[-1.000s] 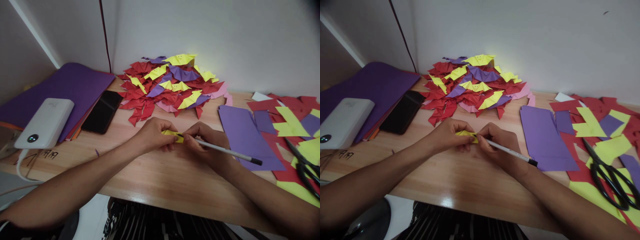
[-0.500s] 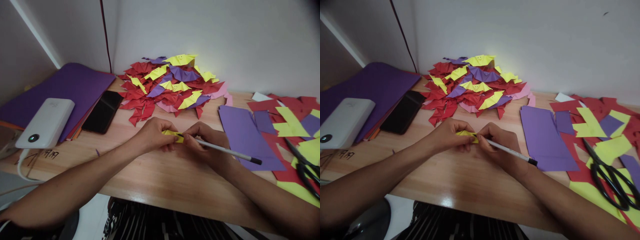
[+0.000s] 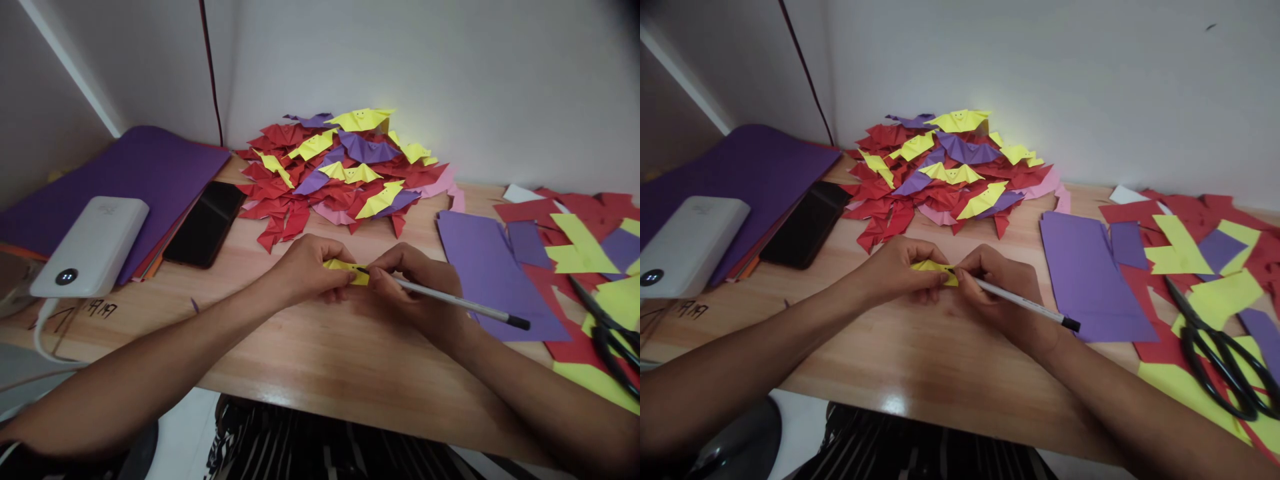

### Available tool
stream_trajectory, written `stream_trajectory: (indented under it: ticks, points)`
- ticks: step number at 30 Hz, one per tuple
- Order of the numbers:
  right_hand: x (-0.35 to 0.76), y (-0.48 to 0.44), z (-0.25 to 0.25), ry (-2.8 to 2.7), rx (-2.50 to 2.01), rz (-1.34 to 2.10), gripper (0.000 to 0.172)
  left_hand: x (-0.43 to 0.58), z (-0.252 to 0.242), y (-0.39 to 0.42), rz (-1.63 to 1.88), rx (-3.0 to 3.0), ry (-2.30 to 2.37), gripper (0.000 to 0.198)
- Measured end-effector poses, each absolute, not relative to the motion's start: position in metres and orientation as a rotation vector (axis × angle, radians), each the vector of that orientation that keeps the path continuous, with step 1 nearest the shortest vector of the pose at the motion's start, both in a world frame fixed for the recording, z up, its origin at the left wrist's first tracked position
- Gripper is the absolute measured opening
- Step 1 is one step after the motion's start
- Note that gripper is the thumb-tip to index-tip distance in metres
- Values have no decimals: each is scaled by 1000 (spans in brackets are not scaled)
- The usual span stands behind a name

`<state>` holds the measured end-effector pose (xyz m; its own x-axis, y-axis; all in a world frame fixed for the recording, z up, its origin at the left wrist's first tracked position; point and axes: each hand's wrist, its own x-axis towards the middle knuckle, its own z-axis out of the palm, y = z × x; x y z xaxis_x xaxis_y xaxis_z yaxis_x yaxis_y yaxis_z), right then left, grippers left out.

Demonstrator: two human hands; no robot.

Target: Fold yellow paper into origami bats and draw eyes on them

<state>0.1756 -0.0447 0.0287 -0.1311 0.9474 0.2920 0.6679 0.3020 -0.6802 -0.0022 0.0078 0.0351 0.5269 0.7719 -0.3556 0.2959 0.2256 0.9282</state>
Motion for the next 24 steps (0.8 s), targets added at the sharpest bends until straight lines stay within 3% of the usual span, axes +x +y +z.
stream_trajectory:
  ticks: [24]
  points:
    - [179, -45, 26, -1875, -1452, 505, 8, 0, 42, 8, 414, 1299, 1079, 9]
